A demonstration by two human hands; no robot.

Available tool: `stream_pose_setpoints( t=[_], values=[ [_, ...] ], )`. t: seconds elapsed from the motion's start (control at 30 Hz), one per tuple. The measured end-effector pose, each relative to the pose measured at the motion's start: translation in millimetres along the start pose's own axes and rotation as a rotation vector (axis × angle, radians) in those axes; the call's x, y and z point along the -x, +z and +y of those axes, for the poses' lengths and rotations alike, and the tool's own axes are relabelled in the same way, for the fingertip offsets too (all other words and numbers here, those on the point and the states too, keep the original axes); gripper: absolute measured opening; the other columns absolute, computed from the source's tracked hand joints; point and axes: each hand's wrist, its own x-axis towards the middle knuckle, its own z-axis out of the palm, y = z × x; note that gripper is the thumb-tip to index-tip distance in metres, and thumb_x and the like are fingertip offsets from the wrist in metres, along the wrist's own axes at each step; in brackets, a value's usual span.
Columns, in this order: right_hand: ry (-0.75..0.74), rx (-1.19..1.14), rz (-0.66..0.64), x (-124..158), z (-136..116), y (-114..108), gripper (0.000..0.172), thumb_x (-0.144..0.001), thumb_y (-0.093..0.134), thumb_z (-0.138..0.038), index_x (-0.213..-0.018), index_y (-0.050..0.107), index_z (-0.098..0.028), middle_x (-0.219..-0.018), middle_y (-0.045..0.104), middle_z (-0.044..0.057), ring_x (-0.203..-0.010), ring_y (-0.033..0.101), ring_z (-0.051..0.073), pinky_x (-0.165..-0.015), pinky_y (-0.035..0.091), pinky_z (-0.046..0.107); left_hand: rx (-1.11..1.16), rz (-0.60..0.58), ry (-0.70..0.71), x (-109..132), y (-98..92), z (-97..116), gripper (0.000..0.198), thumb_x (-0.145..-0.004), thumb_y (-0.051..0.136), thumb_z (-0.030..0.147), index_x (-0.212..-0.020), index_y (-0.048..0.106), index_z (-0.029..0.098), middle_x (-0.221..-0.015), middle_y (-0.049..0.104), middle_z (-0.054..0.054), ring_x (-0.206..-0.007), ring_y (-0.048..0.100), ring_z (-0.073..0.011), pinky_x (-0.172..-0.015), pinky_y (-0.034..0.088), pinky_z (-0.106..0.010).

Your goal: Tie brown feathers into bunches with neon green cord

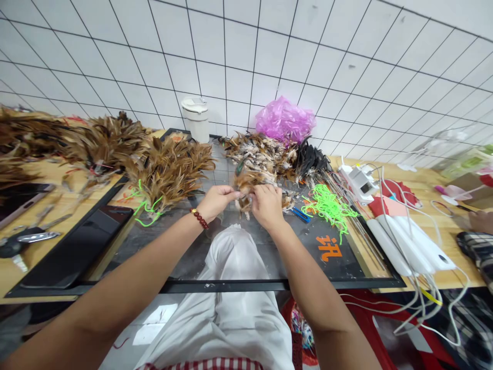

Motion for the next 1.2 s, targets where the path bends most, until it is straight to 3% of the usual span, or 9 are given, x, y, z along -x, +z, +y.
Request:
stream_pose_setpoints(
  t=[0.1, 0.27, 0.43, 0.53, 0.73, 1.07, 1.2],
  values=[
    [0.032, -0.003, 0.018, 0.8, 2.1, -0.6, 0.012, -0.085, 0.049, -0.021, -0.087, 0.060, -0.020, -0.089, 0.067, 0.008, -0.091, 0.054, 0.024, -0.081, 0.031, 0.039, 0.011, 0.010, -0.012, 0.1, 0.5, 0.2, 0.013, -0.067, 0.069, 0.020, -0.055, 0.067, 0.014, -0.051, 0.059, 0.002, -0.056, 0.049, -0.0100, -0.057, 0.034, -0.021],
    [0.171, -0.174, 0.011, -0.1, 7.4, 5.4, 0.024, -0.076, 0.060, -0.022, -0.100, 0.064, -0.020, -0.098, 0.068, 0.009, -0.097, 0.055, 0.027, -0.087, 0.036, 0.044, 0.381, 0.093, -0.075, -1.6, -0.2, 2.2, 0.011, -0.068, 0.071, 0.023, -0.064, 0.068, 0.013, -0.070, 0.070, -0.005, -0.069, 0.059, -0.0119, -0.060, 0.038, -0.021],
    [0.376, -0.982, -0.079, -6.6, 3.6, 14.1, 0.029, -0.075, 0.065, -0.041, -0.094, 0.066, -0.019, -0.085, 0.070, 0.005, -0.078, 0.062, 0.018, -0.077, 0.049, 0.035, 0.562, -0.031, -0.128, 3.6, 2.5, 5.7, 0.015, -0.066, 0.075, 0.023, -0.066, 0.066, 0.011, -0.070, 0.069, -0.006, -0.068, 0.061, -0.0110, -0.062, 0.040, -0.021],
    [0.374, -1.228, -0.053, -8.3, -2.4, 11.6, 0.026, -0.072, 0.070, -0.043, -0.082, 0.067, -0.020, -0.079, 0.070, 0.002, -0.076, 0.064, 0.016, -0.078, 0.050, 0.033, 0.560, -0.100, -0.151, 8.1, 6.3, 7.4, 0.016, -0.068, 0.075, 0.022, -0.066, 0.065, 0.010, -0.069, 0.068, -0.006, -0.065, 0.062, -0.0109, -0.065, 0.043, -0.023],
    [0.398, -1.205, 0.030, -7.6, -4.1, 5.3, 0.022, -0.070, 0.072, -0.042, -0.073, 0.066, -0.021, -0.072, 0.069, 0.000, -0.069, 0.062, 0.015, -0.072, 0.051, 0.032, 0.578, -0.137, -0.320, 11.6, 5.7, 11.5, 0.013, -0.073, 0.072, 0.020, -0.073, 0.064, 0.010, -0.073, 0.070, -0.009, -0.063, 0.065, -0.0130, -0.062, 0.047, -0.024],
    [0.284, -0.995, 0.050, -5.4, 1.5, 14.5, 0.016, -0.076, 0.066, -0.036, -0.075, 0.065, -0.020, -0.074, 0.063, 0.001, -0.070, 0.058, 0.014, -0.070, 0.047, 0.029, 0.475, -0.290, -0.353, 14.8, 4.3, 11.0, 0.017, -0.069, 0.076, 0.021, -0.073, 0.065, 0.008, -0.071, 0.069, -0.009, -0.060, 0.065, -0.0122, -0.062, 0.049, -0.023],
    [0.165, -0.748, 0.084, -3.5, 2.2, 11.7, 0.013, -0.079, 0.058, -0.027, -0.088, 0.064, -0.019, -0.084, 0.062, 0.004, -0.071, 0.055, 0.015, -0.070, 0.048, 0.031, 0.562, -0.171, -0.344, 13.4, 4.5, 11.5, 0.017, -0.071, 0.074, 0.021, -0.074, 0.062, 0.010, -0.072, 0.069, -0.008, -0.063, 0.066, -0.0132, -0.064, 0.051, -0.025]
  ],
)
